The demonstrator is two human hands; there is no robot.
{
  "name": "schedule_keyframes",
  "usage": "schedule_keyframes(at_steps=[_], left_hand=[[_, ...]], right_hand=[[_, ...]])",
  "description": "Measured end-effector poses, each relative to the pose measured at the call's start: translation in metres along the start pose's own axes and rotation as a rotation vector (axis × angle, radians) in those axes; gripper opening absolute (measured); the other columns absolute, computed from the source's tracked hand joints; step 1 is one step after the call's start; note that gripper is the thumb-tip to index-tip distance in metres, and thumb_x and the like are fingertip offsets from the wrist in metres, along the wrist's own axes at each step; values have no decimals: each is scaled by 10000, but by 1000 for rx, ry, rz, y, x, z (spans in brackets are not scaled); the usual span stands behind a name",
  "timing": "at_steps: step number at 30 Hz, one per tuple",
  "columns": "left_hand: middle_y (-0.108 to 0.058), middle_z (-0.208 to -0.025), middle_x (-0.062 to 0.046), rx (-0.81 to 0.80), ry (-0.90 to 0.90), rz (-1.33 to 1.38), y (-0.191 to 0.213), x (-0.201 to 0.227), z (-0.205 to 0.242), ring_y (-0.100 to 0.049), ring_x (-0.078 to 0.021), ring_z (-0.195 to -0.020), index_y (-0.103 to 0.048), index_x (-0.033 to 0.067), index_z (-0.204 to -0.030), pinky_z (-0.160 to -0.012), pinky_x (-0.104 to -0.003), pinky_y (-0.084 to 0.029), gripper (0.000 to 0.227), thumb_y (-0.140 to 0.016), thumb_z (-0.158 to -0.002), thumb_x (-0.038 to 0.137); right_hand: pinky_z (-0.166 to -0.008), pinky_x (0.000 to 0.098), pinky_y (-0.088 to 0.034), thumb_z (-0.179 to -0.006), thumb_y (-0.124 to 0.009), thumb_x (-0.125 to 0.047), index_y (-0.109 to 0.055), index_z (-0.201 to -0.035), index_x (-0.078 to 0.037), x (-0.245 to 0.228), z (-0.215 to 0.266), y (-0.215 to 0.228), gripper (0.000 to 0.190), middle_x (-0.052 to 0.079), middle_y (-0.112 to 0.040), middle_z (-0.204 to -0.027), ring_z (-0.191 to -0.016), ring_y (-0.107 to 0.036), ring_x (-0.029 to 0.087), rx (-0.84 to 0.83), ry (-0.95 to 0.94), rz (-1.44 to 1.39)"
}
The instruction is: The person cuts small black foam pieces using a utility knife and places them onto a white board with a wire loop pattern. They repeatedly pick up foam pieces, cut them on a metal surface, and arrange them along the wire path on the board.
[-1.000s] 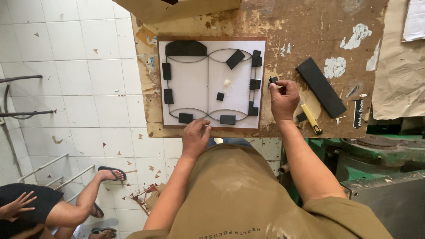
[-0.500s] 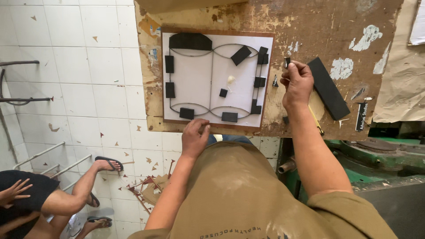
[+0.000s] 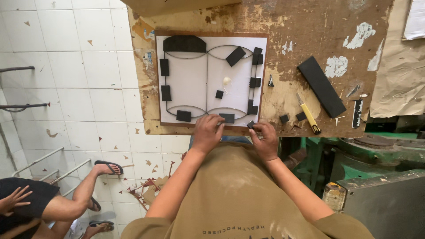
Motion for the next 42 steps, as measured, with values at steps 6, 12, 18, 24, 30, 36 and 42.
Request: schedule_keyframes(at_steps=[6,12,18,24,30,36,42], left_hand=[[-698,-1046,19,13,-234,-92,-16,0,-18,-693,-223,-1044,-728,241,-1049,-902,-414,-516,172,-740,-878,260],[-706,-1021,43,5,-338,-115,-8,-15,-29,-702,-203,-997,-732,271,-1001,-884,-397,-524,177,-766,-828,284],[-700,-994,50,-21,-409,-121,16,-32,-36,-708,-191,-972,-731,286,-981,-872,-378,-527,165,-768,-821,282],[-709,-994,17,-54,-425,-88,43,-45,-36,-719,-215,-958,-742,248,-1006,-868,-392,-531,147,-748,-864,285],[-708,-1011,20,-55,-449,-82,54,-69,-30,-720,-224,-969,-737,251,-1024,-877,-400,-530,153,-738,-874,278],[-709,-1005,20,-72,-456,-75,68,-78,-27,-717,-237,-962,-734,251,-1017,-874,-416,-532,151,-742,-867,268],[-701,-993,30,-79,-460,-65,73,-84,-26,-715,-232,-945,-730,255,-1008,-872,-411,-531,136,-741,-872,262]], right_hand=[[-792,436,-548,-886,-830,-222,-731,-979,-128,6,6,-18,165,84,-700,-981,-894,-701,312,77,61,131],[-804,440,-527,-877,-834,-274,-713,-975,-154,3,13,-34,198,59,-679,-997,-901,-681,299,215,-11,276],[-795,449,-516,-889,-816,-277,-700,-972,-162,-7,11,-45,183,56,-680,-996,-882,-670,312,297,-35,328],[-808,442,-513,-879,-825,-225,-701,-964,-137,-16,10,-52,175,74,-687,-994,-891,-665,324,349,-50,339],[-828,428,-498,-872,-833,-179,-700,-964,-116,-22,11,-58,173,81,-687,-990,-904,-672,319,405,-61,343],[-833,439,-490,-878,-826,-186,-702,-979,-123,-20,12,-67,172,85,-688,-1009,-924,-667,323,436,-74,364],[-826,425,-488,-880,-826,-202,-707,-978,-134,-21,11,-70,169,78,-694,-1011,-894,-658,319,451,-82,380]])
Point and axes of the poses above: each hand's wrist, its own z-axis away from the middle knuckle, its own y-axis out of the back of the hand, x = y × z, the point moved 1 cm from there along -z, towards the middle knuckle
